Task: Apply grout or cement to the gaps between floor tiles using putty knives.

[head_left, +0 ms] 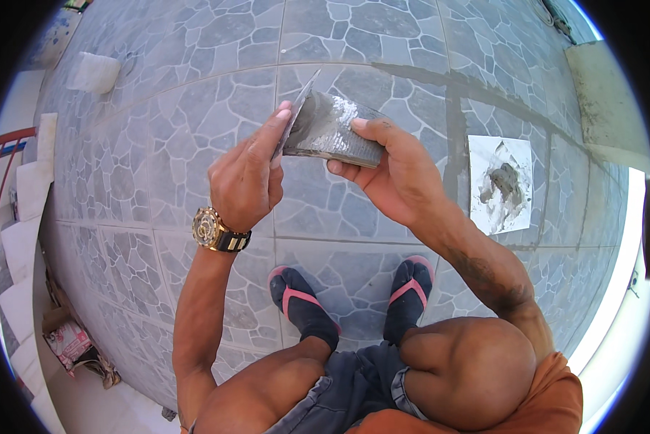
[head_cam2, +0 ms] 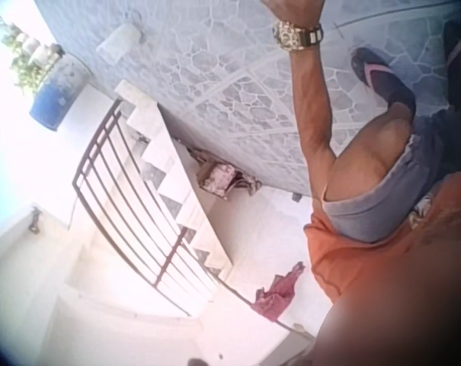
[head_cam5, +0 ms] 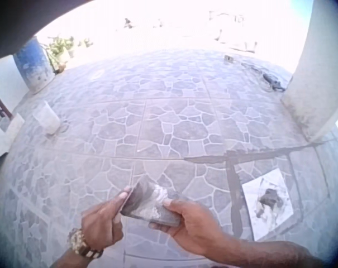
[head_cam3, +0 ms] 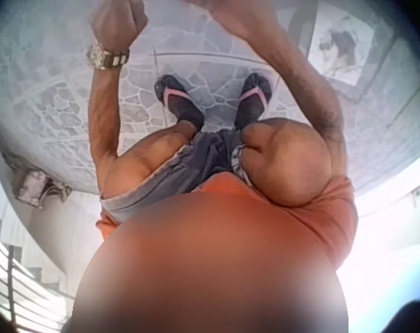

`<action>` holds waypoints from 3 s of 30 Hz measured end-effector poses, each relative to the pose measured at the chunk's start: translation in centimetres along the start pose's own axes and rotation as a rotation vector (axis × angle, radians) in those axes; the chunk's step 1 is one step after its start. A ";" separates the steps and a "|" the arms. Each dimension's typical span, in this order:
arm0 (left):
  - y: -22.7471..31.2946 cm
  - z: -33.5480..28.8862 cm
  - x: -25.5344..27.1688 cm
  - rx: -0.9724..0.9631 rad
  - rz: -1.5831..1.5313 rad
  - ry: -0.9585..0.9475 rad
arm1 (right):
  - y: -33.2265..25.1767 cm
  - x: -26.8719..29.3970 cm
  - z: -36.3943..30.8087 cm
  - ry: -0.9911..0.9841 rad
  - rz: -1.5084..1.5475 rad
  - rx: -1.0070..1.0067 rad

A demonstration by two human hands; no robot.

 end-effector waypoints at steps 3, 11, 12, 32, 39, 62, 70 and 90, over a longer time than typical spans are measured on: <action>-0.3 -0.9 -0.3 0.034 0.007 -0.019 | -0.6 0.2 0.2 0.011 0.024 0.008; -0.7 -2.2 -1.1 0.091 0.032 -0.038 | -1.3 1.6 1.5 -0.018 0.093 -0.026; -1.0 -2.6 -1.6 0.126 0.048 -0.094 | -1.6 1.7 1.8 -0.046 0.118 -0.031; -3.6 -7.2 -6.1 1.510 -1.553 0.292 | -2.3 -3.8 -2.6 -0.377 -1.501 1.067; -4.3 -6.0 -5.1 1.380 -1.517 0.397 | -1.6 -1.5 -1.5 -0.437 -1.597 1.184; -5.1 -5.7 -3.8 1.352 -1.436 0.186 | -9.0 -1.6 -3.0 -0.244 -1.482 0.621; -4.9 -5.2 -4.2 1.316 -1.417 0.132 | -8.8 -3.3 -2.1 -0.236 -1.422 0.557; -6.1 -5.4 -3.4 1.272 -1.342 0.106 | -8.9 -6.0 -4.8 -0.667 -1.902 0.903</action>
Point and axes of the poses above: each hand's wrist, its own z-axis towards the middle knuckle, its own x-axis out of the back of the hand, y = z × x, the point moved 7 cm from there along z, towards the middle knuckle, and after that the axes turned 2 degrees about y, right-handed, at the moved point
